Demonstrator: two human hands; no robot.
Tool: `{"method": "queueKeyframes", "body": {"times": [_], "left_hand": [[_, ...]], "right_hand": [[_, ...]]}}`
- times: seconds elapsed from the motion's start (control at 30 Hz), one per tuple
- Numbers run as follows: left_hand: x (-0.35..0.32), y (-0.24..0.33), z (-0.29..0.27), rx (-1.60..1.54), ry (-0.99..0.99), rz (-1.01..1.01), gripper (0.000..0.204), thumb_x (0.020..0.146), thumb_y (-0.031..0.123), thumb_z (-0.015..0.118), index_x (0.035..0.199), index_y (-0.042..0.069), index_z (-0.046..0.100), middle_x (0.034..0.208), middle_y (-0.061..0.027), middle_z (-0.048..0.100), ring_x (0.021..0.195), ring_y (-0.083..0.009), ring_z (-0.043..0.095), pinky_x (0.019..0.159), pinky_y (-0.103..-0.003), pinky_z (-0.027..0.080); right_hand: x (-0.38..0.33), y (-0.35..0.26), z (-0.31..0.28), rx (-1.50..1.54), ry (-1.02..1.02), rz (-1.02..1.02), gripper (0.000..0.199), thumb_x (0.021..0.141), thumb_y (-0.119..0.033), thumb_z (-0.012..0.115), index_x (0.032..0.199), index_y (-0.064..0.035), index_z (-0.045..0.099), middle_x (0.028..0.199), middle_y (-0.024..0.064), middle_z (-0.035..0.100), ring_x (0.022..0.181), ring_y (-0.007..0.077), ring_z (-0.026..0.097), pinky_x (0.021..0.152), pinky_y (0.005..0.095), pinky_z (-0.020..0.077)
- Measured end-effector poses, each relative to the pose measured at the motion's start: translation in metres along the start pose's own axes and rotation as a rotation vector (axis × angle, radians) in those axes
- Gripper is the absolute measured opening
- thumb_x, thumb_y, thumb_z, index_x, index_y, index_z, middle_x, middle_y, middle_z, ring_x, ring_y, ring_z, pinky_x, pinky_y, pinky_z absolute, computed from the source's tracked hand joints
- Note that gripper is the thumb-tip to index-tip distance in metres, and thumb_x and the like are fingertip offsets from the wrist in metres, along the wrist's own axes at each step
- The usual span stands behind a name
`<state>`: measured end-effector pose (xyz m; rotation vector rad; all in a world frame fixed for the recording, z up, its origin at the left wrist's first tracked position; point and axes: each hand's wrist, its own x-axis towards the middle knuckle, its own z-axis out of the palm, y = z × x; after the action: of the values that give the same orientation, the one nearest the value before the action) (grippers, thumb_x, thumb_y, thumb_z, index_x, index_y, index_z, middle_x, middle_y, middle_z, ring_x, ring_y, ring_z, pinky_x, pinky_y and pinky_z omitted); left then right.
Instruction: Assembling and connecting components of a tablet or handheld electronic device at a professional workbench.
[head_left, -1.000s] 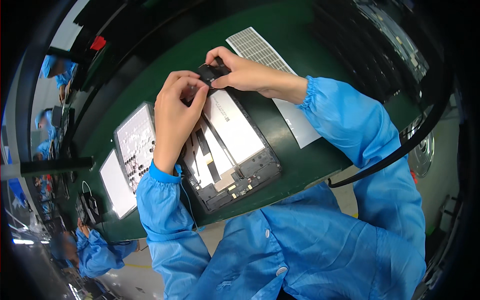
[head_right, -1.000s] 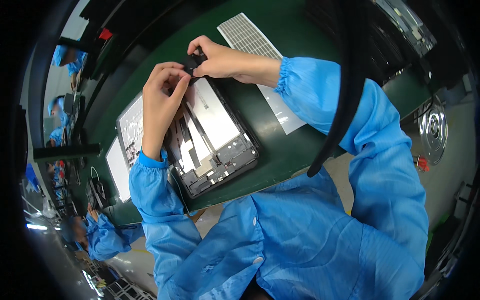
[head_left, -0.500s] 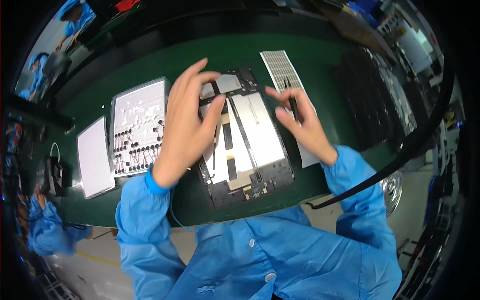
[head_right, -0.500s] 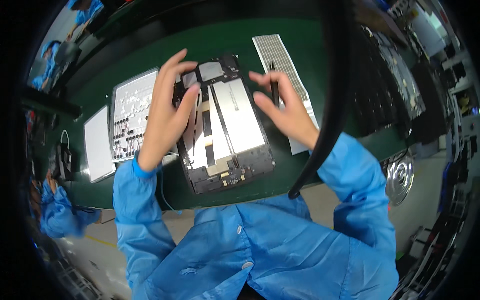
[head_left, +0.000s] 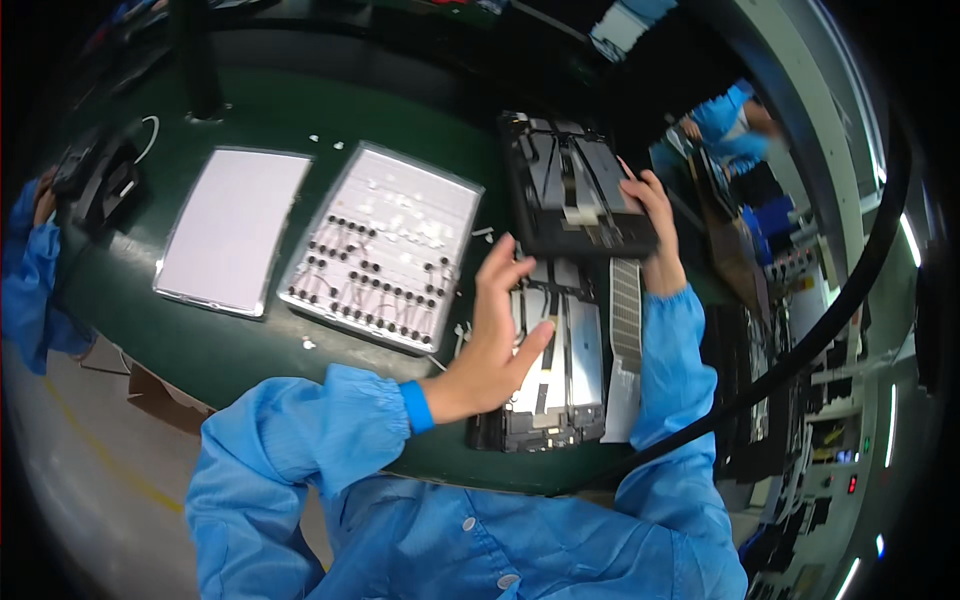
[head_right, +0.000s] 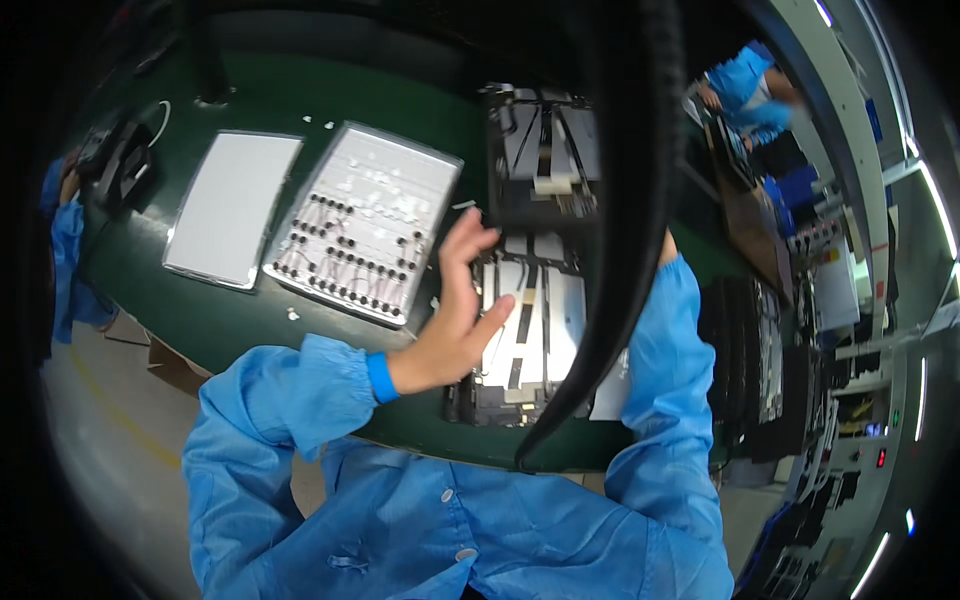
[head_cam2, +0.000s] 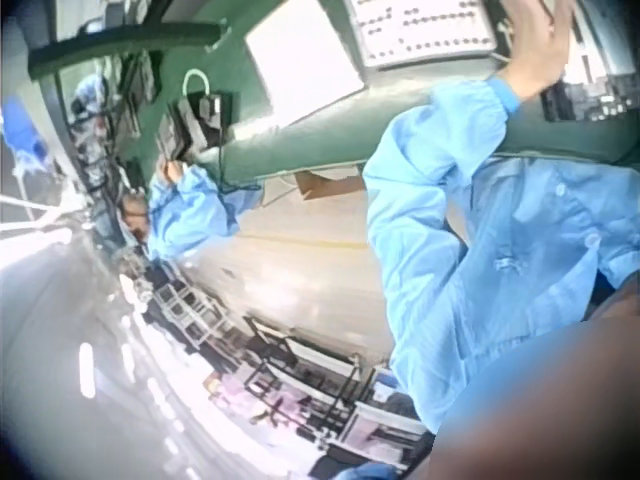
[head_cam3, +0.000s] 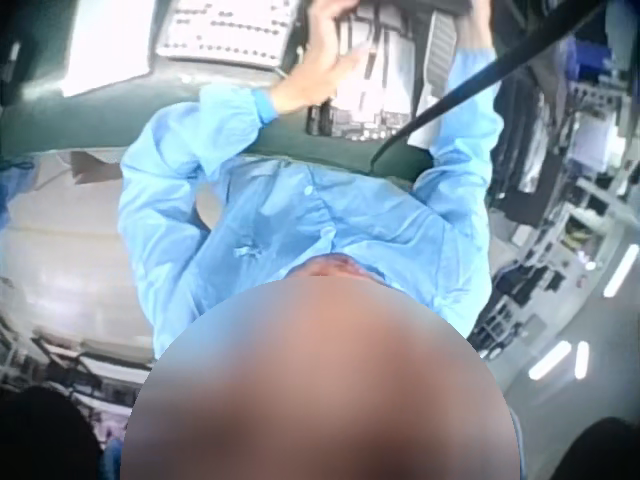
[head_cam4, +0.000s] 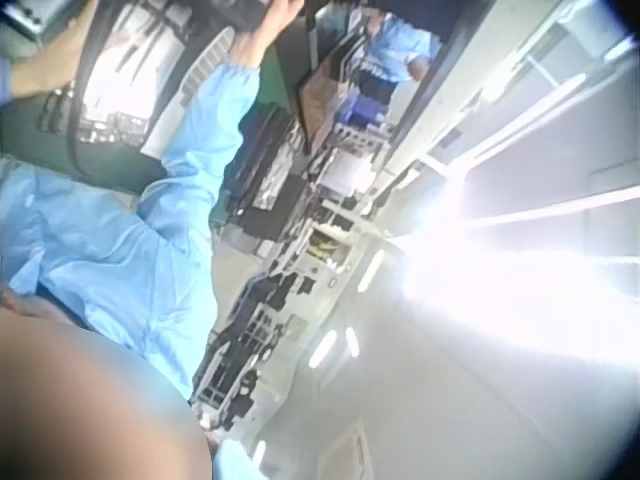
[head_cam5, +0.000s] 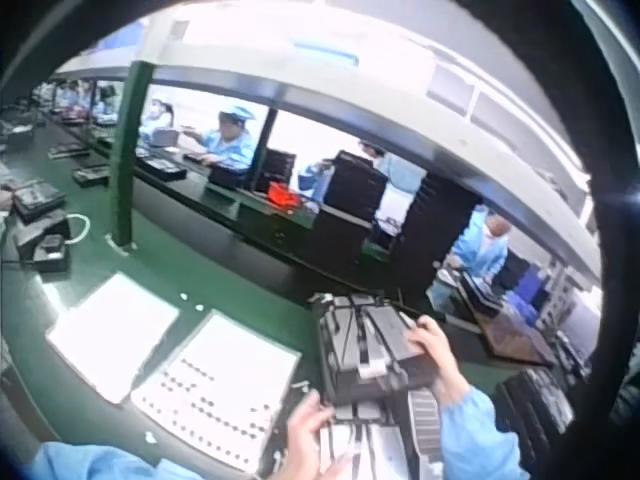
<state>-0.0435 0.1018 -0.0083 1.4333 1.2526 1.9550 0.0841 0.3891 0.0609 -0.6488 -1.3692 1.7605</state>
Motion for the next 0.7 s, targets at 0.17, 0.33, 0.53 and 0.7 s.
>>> {"method": "queueKeyframes", "body": {"times": [0.17,0.33,0.53,0.7], "left_hand": [[0.003,0.003,0.007,0.072,-0.188,-0.01,0.056,0.102,0.026,0.058,0.146,0.001,0.034,0.16,-0.0263,0.019,0.149,-0.0451,0.022,0.122,-0.059,0.013],[0.002,0.0,0.004,0.172,-0.204,-0.001,0.053,0.099,0.022,0.061,0.142,0.004,0.037,0.157,-0.0246,0.024,0.147,-0.0457,0.025,0.122,-0.064,0.011],[0.008,0.02,-0.005,0.266,-0.274,0.094,0.04,0.092,0.011,0.066,0.13,0.009,0.055,0.154,-0.0237,0.032,0.144,-0.0462,0.03,0.122,-0.06,0.015],[0.031,0.039,0.012,0.422,-0.663,0.172,0.028,0.093,0.007,0.062,0.12,0.011,0.068,0.149,-0.0187,0.046,0.138,-0.0425,0.041,0.118,-0.053,0.032]], "right_hand": [[0.207,0.093,-0.123,-0.387,0.057,-0.255,0.05,0.079,-0.002,0.076,0.125,-0.0052,0.057,0.099,0.0095,0.065,0.088,0.0192,0.067,0.075,0.0313,0.0555],[0.161,0.091,-0.014,-0.91,0.223,-0.489,0.036,0.091,-0.013,0.073,0.124,-0.0076,0.063,0.102,0.0032,0.067,0.092,0.0148,0.059,0.084,0.0302,0.0489],[-0.043,-0.025,-0.045,-0.729,-0.057,-0.223,0.054,0.11,-0.049,0.041,0.131,-0.004,0.062,0.11,0.0134,0.074,0.09,0.017,0.072,0.077,0.0283,0.0571],[-0.146,-0.002,-0.115,-0.663,0.179,0.058,0.046,0.11,-0.04,0.049,0.118,0.0012,0.068,0.093,0.0092,0.071,0.07,0.0095,0.064,0.061,0.0215,0.0523]]}}
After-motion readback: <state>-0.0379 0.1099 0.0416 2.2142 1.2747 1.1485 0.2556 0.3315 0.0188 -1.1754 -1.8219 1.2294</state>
